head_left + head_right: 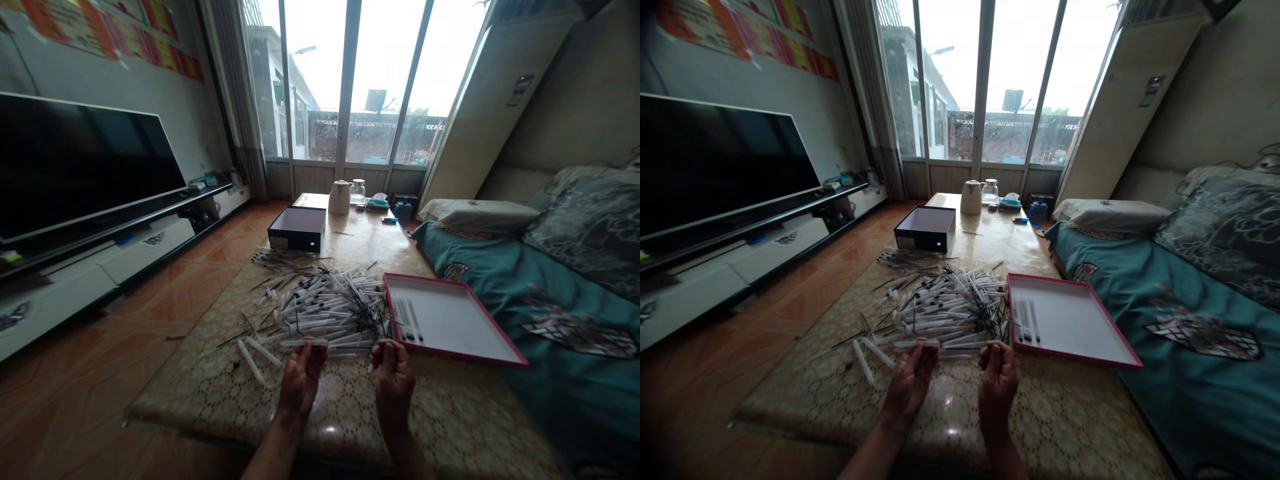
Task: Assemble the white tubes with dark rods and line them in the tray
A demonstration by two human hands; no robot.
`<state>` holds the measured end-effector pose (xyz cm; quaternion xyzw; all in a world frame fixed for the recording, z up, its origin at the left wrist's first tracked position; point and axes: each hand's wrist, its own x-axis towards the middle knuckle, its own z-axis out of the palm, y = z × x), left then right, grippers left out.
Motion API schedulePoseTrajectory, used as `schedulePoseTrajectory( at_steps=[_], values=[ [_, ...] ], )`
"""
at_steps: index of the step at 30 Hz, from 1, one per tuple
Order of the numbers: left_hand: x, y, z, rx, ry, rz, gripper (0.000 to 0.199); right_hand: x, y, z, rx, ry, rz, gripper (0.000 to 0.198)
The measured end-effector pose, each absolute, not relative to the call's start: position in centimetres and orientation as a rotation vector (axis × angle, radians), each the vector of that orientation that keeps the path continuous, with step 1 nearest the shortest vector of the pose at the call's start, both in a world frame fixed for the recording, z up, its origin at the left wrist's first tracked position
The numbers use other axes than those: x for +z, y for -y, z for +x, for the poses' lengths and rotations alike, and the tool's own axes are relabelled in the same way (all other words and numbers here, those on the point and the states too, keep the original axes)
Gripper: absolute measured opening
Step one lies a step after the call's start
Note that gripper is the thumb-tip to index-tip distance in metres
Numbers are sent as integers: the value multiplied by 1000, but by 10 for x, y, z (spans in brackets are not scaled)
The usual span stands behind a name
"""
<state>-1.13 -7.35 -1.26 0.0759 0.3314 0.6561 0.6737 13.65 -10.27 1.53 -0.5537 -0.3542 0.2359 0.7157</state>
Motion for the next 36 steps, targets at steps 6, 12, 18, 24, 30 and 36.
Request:
schedulePoseTrajectory(
  at_steps=[6, 12, 18, 24, 30, 36],
  values=[
    [-11, 75, -11, 1467, -730, 179, 9, 18, 99, 135, 482, 794, -1238, 33],
    [-13, 75, -12, 1460, -722, 196, 12, 13, 99, 128, 514, 863, -1239, 32],
    [-13, 76, -14, 1465, -699, 225, 14, 13, 97, 123, 545, 789, -1229, 32],
    [-12, 77, -12, 1471, -703, 265, 16, 6, 91, 126, 598, 718, -1239, 36],
    [-14, 76, -13, 1445, -716, 287, 19, -1, 89, 128, 605, 695, -1254, 37],
    [-13, 75, -12, 1465, -727, 254, 17, 3, 92, 126, 607, 704, -1230, 36]
  ],
)
